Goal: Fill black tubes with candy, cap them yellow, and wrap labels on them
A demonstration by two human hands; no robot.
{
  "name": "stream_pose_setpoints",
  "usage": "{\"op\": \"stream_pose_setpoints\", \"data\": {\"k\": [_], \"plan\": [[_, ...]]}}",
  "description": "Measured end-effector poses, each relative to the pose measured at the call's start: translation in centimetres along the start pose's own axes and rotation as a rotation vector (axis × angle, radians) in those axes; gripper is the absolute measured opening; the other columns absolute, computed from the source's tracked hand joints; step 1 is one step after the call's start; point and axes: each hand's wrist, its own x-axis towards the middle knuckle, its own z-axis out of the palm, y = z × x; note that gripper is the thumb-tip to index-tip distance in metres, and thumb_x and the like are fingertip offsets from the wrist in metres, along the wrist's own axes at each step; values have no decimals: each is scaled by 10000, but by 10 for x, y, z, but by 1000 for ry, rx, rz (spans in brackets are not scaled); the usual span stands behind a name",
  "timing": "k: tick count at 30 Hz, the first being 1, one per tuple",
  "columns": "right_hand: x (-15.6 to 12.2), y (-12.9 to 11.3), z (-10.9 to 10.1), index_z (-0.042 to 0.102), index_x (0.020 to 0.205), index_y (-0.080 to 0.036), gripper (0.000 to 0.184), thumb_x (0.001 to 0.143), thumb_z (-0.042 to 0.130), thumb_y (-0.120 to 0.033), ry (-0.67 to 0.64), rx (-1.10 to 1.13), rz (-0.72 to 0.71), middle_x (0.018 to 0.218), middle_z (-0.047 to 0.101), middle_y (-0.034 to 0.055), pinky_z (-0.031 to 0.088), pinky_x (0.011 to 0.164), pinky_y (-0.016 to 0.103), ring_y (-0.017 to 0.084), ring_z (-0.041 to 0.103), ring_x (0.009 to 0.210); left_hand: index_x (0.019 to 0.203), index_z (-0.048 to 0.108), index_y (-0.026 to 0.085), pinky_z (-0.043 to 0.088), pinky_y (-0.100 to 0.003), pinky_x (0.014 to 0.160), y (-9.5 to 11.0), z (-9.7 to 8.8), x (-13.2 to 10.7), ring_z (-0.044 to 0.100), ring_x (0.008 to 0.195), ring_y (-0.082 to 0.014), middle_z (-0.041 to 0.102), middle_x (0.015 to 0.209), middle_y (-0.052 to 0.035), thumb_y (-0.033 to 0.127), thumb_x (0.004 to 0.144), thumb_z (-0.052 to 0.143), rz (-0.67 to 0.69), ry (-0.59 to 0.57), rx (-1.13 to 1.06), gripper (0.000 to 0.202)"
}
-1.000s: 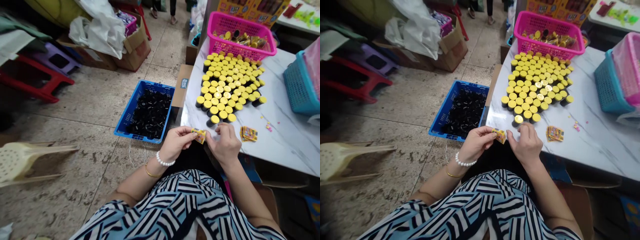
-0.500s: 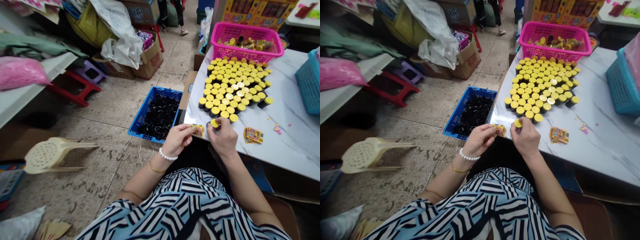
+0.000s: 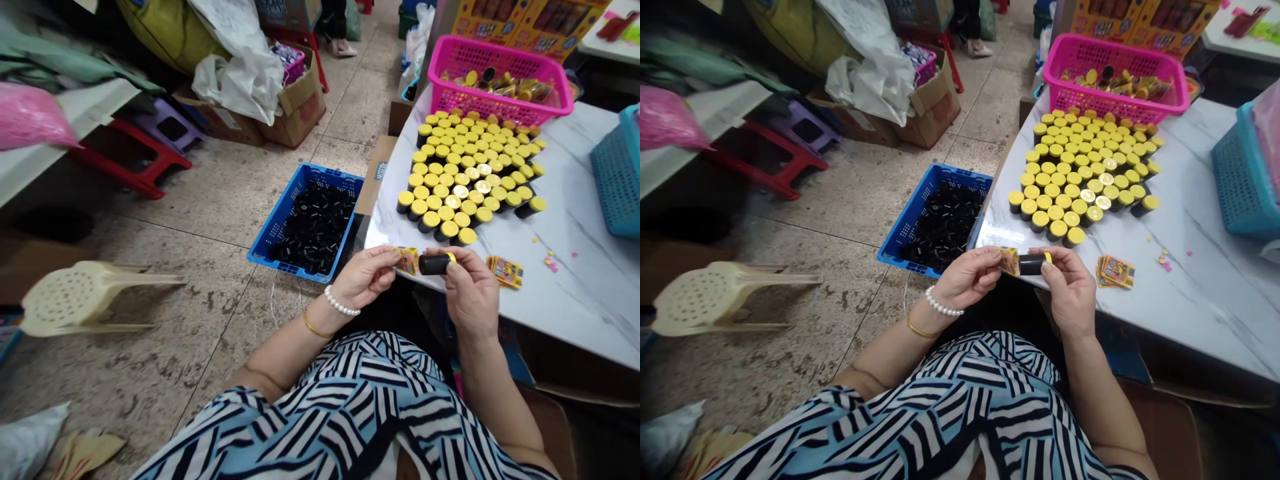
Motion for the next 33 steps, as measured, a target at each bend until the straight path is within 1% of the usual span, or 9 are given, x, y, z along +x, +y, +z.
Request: {"op": "stream_pose_setpoints", "data": {"k": [7, 14, 18, 20, 22, 24, 27, 29, 33], "plan": [[-2, -3, 5, 663, 1084, -222, 236, 934, 728, -393, 33, -13, 71, 999, 795, 61, 652, 841, 348, 191, 781, 891, 863, 692, 80, 234, -102, 370, -5, 0, 4, 424, 428, 22, 658, 755, -4, 294, 690, 948, 1, -12, -3, 376], [-17, -9, 13, 627, 1142, -236, 278, 908, 761, -305, 54, -272, -95, 1114, 774, 74, 642, 865, 326, 194, 777, 962, 824, 719, 79, 205, -124, 367, -7, 2, 9, 413, 450, 16, 685, 766, -24, 312, 688, 942, 21, -15, -16, 350], [-16, -2, 13, 662, 1163, -231, 323, 871, 795, -262, 163, -302, -248, 1109, 731, 62, 623, 884, 351, 195, 739, 986, 984, 766, 93, 187, -128, 389, -14, -1, 4, 410, 480, -6, 617, 704, 4, 382, 751, 908, 59, 17, 80, 397], [-15, 2, 10, 674, 1159, -233, 343, 847, 816, -249, 156, -275, -301, 1105, 708, 58, 608, 900, 365, 202, 714, 1017, 1093, 767, 122, 275, -116, 430, -14, -4, 0, 481, 570, -25, 671, 830, -33, 376, 787, 890, 189, 47, 182, 416], [-14, 4, 6, 690, 1155, -246, 364, 822, 838, -229, 115, -251, -323, 1102, 687, 53, 594, 901, 366, 205, 688, 1038, 1219, 739, 180, 432, -125, 546, -12, -8, -2, 594, 762, -67, 704, 1140, -89, 312, 765, 914, 386, 43, 314, 504], [-13, 4, 3, 716, 1162, -267, 389, 805, 854, -201, 42, -269, -324, 1111, 660, 50, 578, 891, 361, 201, 663, 1044, 1291, 710, 215, 541, -174, 698, -8, -11, -2, 649, 955, -129, 655, 1336, -109, 255, 736, 932, 488, -55, 444, 598], [-10, 3, -4, 746, 1184, -298, 389, 826, 835, -174, -131, -362, -322, 1104, 645, 48, 567, 892, 382, 194, 654, 1008, 1183, 750, 166, 586, -236, 782, -8, -13, 4, 686, 961, -164, 725, 1168, -102, 266, 778, 898, 391, -239, 542, 443], [-8, 1, -11, 754, 1199, -310, 395, 840, 822, -160, -214, -427, -343, 1095, 661, 49, 571, 892, 398, 193, 665, 978, 1100, 763, 143, 589, -240, 785, -11, -12, 8, 696, 899, -150, 748, 1044, -82, 271, 794, 883, 341, -273, 537, 353], [-9, 1, -27, 758, 1226, -316, 452, 816, 846, -147, -175, -554, -400, 1137, 690, 57, 591, 908, 420, 207, 686, 989, 1243, 709, 164, 599, -229, 718, -20, -11, 9, 720, 895, -155, 751, 1121, -93, 263, 779, 893, 280, -276, 457, 508]]}}
